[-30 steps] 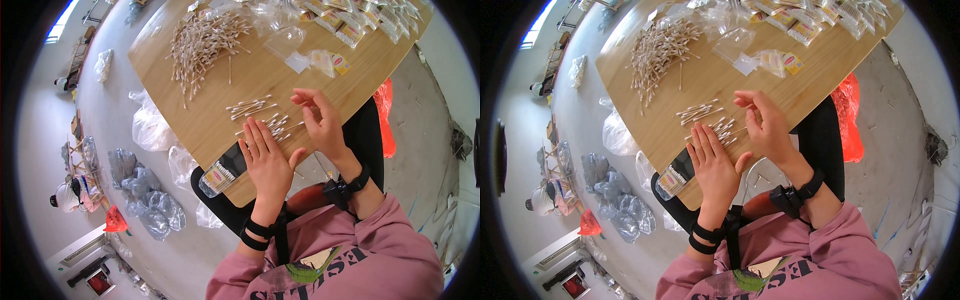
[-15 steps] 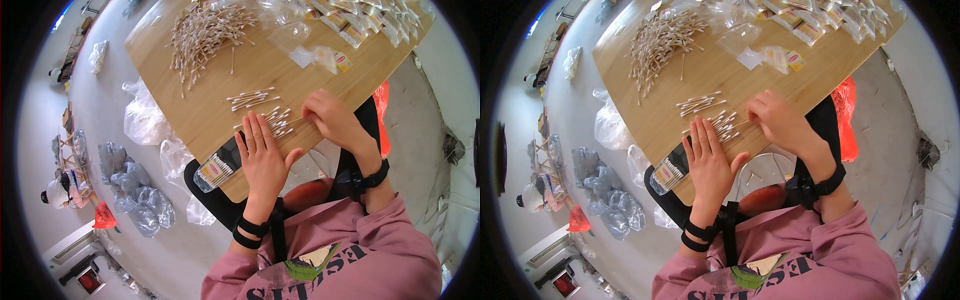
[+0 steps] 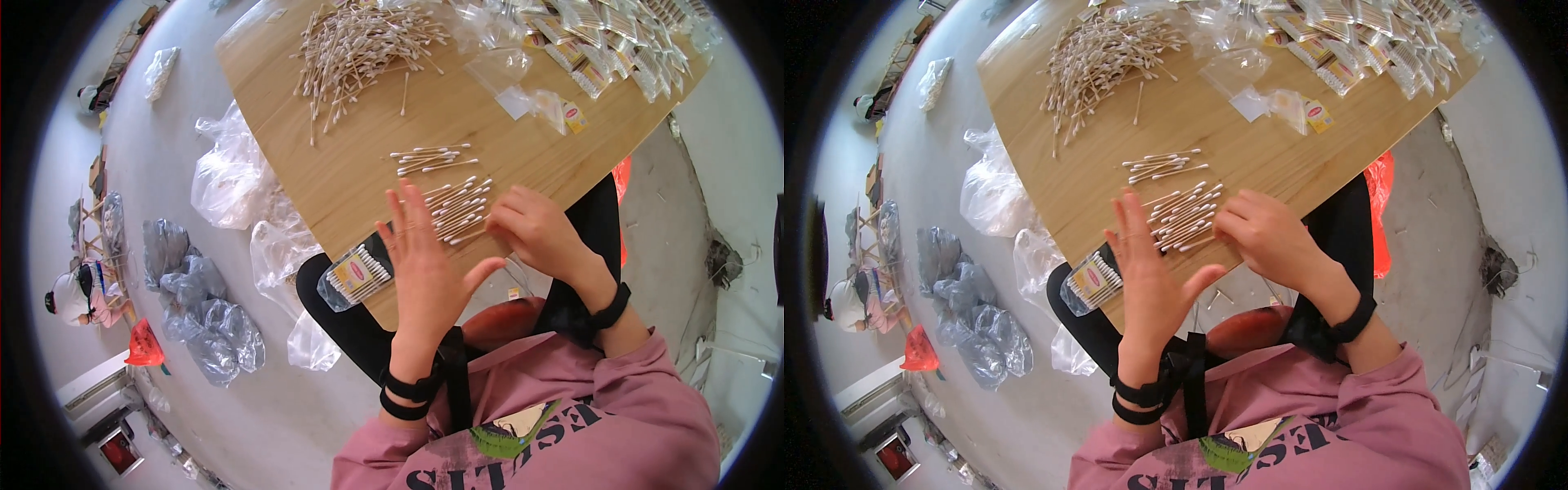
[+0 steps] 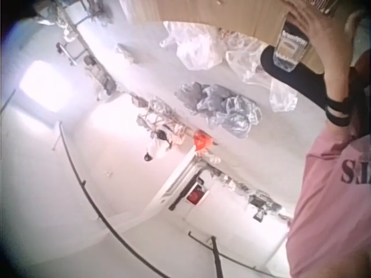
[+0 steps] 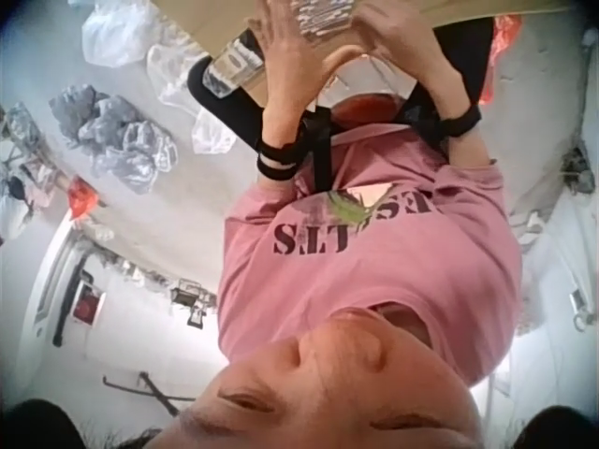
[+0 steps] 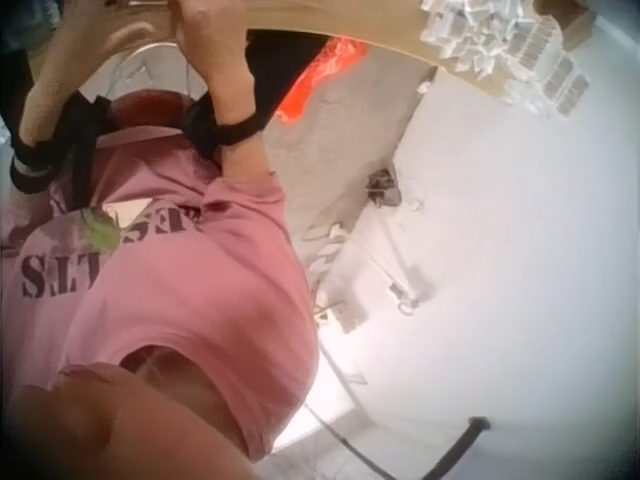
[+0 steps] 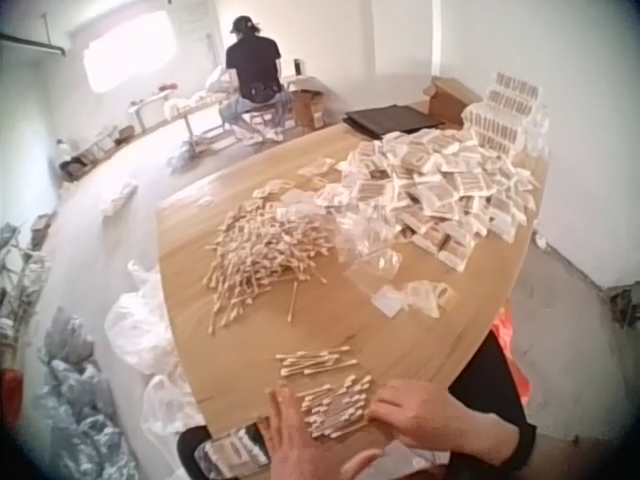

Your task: Counting cotton swabs, arranging them in sets, and putting them into small plastic bags with labels.

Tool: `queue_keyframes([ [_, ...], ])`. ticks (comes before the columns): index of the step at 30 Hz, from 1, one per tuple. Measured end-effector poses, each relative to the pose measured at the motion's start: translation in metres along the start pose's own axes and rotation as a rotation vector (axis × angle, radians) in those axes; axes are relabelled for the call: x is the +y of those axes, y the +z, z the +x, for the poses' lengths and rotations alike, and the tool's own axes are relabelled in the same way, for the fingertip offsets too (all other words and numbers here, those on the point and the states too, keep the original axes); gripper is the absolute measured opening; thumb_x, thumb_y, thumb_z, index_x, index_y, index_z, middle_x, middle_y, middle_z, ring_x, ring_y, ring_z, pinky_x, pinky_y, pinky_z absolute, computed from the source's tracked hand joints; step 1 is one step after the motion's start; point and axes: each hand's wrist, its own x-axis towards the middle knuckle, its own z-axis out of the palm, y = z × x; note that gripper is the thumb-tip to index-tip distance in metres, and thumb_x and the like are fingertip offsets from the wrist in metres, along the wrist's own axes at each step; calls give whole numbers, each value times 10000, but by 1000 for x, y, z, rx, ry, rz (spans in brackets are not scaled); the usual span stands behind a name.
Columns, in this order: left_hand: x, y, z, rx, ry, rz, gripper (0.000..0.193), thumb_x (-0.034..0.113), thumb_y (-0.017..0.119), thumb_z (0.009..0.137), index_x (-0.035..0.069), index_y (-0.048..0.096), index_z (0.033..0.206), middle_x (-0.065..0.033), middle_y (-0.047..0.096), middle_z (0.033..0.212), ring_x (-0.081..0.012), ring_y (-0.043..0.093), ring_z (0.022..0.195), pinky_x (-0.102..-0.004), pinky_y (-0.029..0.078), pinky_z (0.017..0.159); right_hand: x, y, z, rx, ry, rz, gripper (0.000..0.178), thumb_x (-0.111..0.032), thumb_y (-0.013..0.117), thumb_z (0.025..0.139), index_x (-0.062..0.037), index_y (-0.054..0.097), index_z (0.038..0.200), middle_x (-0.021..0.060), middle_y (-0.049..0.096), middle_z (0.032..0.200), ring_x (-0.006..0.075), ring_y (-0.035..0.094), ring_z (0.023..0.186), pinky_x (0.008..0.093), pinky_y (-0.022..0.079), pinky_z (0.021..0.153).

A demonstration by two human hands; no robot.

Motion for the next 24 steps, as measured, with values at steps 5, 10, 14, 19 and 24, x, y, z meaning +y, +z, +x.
queue_keyframes([
  [5,-19,-5,-5,370,-197,-678,769,373,514,995,-11,108,1522,-182,238,1570,-284,193,1469,-421,114,1186,-5,9,17,55,171,169,198,-35,655,780,-38,567,958,119,565,921,303,562,919,369,459,798],
  [10,-23,10,8,481,-278,-963,726,508,312,1028,13,123,1524,-174,249,1566,-269,204,1467,-397,120,1187,3,19,16,510,428,850,310,-116,646,914,-27,534,1189,85,570,1209,173,517,1144,294,374,1004],
  [14,-18,20,21,523,-244,-1000,740,532,297,1022,18,126,1527,-178,246,1565,-267,207,1466,-403,120,1188,5,29,20,618,437,1043,324,-161,598,968,-16,496,1239,70,554,1258,136,484,1170,284,349,1040],
  [19,-13,22,26,375,-222,-985,762,576,272,1008,30,154,1527,-182,259,1560,-273,217,1462,-430,127,1184,1,37,23,583,412,1107,337,-248,531,1010,-9,487,1243,85,552,1263,133,477,1195,279,329,1063],
  [24,-9,26,19,399,-232,-1047,744,570,264,1012,41,171,1526,-173,272,1557,-261,228,1459,-414,121,1184,0,38,25,598,385,1147,355,-275,514,1018,-6,487,1248,78,552,1252,129,475,1184,277,330,1062],
])
